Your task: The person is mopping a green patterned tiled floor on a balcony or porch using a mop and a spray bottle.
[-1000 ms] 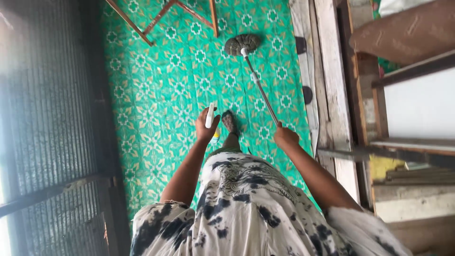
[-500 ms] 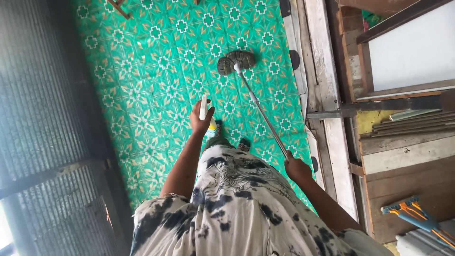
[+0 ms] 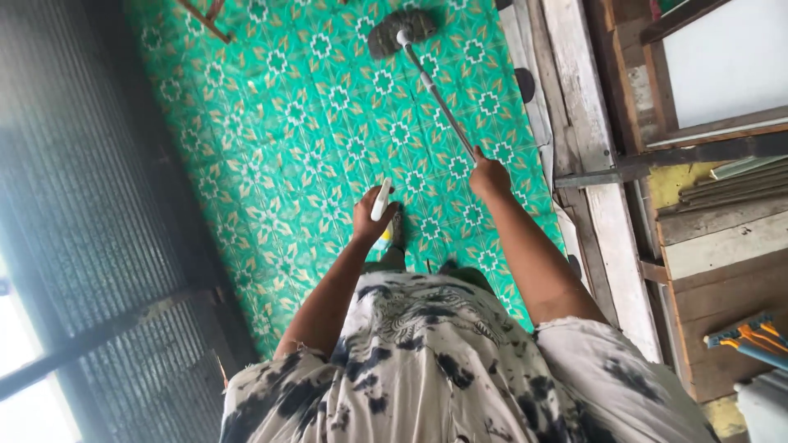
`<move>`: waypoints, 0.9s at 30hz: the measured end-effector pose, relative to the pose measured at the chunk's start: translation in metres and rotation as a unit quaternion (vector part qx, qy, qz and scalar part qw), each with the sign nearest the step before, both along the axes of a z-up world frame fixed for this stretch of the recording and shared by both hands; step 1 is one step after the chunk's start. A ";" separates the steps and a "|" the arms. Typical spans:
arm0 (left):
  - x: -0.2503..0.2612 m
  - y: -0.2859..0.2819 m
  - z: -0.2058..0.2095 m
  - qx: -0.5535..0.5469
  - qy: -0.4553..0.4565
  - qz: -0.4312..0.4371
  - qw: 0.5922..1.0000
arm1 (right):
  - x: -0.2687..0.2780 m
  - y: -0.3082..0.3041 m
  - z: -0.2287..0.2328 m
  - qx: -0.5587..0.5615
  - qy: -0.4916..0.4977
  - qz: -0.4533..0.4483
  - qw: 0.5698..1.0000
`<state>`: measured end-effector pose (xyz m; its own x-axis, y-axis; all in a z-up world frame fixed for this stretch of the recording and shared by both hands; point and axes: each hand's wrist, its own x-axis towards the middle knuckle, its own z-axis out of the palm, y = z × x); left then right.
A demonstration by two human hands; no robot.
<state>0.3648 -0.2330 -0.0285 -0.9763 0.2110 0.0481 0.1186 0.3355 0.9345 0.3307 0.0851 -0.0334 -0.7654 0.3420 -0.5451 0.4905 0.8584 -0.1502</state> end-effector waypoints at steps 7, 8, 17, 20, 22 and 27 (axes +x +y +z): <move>0.024 0.007 -0.003 -0.027 -0.052 0.002 0.998 | 0.165 0.059 -0.055 -0.001 -0.012 0.039 0.999; 0.031 0.011 -0.007 -0.032 -0.054 -0.001 0.998 | 0.203 0.058 -0.041 -0.026 -0.032 0.012 0.999; 0.084 0.072 -0.048 -0.028 -0.013 -0.096 0.995 | 0.571 0.040 -0.017 -0.044 -0.112 -0.132 0.984; 0.098 0.094 -0.073 -0.028 -0.020 -0.123 0.992 | 0.678 0.020 -0.016 -0.035 -0.155 -0.169 0.973; 0.091 0.112 -0.089 -0.027 -0.009 -0.124 0.992 | 0.710 0.018 -0.026 -0.031 -0.134 -0.171 0.976; 0.093 0.123 -0.103 -0.093 -0.068 -0.096 0.989 | 0.680 -0.004 -0.027 -0.057 -0.161 -0.197 0.965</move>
<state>0.4580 -0.1105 -0.1316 -0.9125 0.3855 -0.1369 0.0748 0.4863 0.8706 1.0111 0.0808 -0.0603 -0.3720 0.4967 -0.7841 0.8130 0.5820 -0.0170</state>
